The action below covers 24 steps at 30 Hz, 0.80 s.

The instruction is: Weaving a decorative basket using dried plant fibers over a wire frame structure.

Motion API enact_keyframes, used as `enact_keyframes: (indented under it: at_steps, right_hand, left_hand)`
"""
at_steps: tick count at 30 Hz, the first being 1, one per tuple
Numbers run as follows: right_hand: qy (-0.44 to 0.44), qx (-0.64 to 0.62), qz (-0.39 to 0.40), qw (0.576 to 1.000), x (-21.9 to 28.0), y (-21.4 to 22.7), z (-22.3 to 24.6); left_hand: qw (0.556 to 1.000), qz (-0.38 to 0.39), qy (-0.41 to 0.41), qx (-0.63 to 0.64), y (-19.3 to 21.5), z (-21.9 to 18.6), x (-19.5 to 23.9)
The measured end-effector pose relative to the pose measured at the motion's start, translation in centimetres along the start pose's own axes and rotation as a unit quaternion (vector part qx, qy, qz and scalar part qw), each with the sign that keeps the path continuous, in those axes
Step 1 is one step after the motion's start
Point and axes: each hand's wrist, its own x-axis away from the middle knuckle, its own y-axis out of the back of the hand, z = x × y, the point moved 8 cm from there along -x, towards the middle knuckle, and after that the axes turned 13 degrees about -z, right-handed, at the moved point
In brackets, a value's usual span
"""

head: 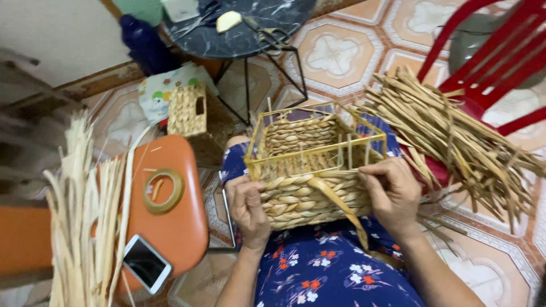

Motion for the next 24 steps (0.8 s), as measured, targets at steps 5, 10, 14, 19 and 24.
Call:
enact_keyframes:
  at_steps: [5, 10, 14, 19, 24]
  right_hand:
    - [0.016, 0.003, 0.003, 1.0, -0.1, 0.5, 0.5]
    - [0.007, -0.03, 0.012, 0.999, 0.3, 0.4, -0.8]
    - [0.006, -0.033, 0.027, 0.999, -0.6, 0.5, -0.3]
    - [0.008, -0.048, 0.034, 0.998, -0.6, 0.3, -0.2]
    - [-0.151, -0.27, 0.049, 0.95, 1.7, 0.2, -5.0]
  left_hand:
    - [0.994, -0.032, 0.072, 0.078, 0.0, 0.9, 0.0]
    - [0.993, -0.002, 0.102, 0.051, 0.0, 2.1, 0.3]
    - [0.997, 0.001, 0.079, 0.015, 0.1, 2.1, 0.5]
    - [0.995, -0.005, 0.096, 0.012, 0.5, 2.7, 0.5]
    - [0.989, -0.054, 0.124, 0.067, 1.3, 3.7, 1.3]
